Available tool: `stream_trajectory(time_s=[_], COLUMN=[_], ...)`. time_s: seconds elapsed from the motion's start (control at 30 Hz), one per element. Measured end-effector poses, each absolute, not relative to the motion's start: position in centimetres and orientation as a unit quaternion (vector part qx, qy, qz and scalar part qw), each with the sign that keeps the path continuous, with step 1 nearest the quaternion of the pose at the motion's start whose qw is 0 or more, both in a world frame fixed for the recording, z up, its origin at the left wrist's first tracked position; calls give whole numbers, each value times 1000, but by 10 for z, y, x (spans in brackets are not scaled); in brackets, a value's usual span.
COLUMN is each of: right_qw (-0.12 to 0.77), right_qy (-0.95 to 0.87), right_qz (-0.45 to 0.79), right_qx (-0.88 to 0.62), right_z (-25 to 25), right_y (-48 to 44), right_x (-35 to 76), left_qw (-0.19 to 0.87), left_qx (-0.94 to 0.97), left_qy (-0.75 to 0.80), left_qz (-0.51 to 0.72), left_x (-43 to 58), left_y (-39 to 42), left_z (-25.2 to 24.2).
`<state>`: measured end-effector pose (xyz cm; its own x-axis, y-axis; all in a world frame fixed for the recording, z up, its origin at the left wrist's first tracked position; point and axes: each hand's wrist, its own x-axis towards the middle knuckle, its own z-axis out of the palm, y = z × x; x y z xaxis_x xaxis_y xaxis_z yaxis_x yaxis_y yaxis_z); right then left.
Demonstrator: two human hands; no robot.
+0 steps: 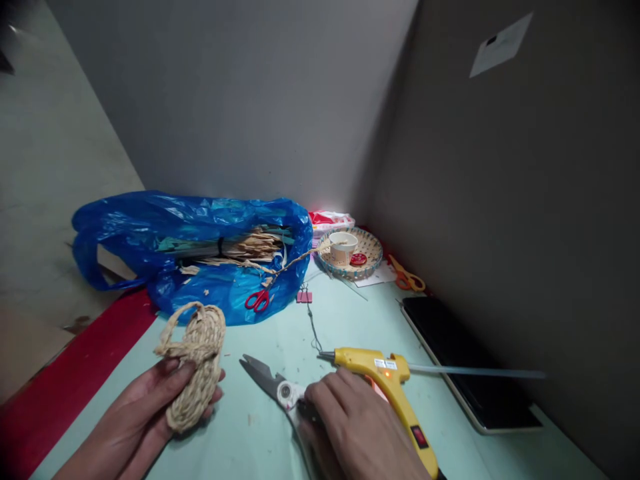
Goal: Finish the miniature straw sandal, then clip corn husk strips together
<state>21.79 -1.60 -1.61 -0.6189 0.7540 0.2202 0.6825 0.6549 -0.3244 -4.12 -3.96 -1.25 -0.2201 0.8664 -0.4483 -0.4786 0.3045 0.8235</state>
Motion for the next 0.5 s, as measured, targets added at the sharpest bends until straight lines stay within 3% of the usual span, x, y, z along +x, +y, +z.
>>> stream_trajectory(time_s=[0.27,0.5], right_qw=[183,155], right_qy=[-907,-911], right_qz=[-33,2], right_qx=[-377,-382], right_z=[-34,-36], right_y=[-25,-31], right_x=[231,230], left_qw=[607,629], left_qx=[156,128], left_qy=[535,498], left_qz=[566,583], left_x=[-41,-47], left_y=[-42,-40], left_z=[-7,-16])
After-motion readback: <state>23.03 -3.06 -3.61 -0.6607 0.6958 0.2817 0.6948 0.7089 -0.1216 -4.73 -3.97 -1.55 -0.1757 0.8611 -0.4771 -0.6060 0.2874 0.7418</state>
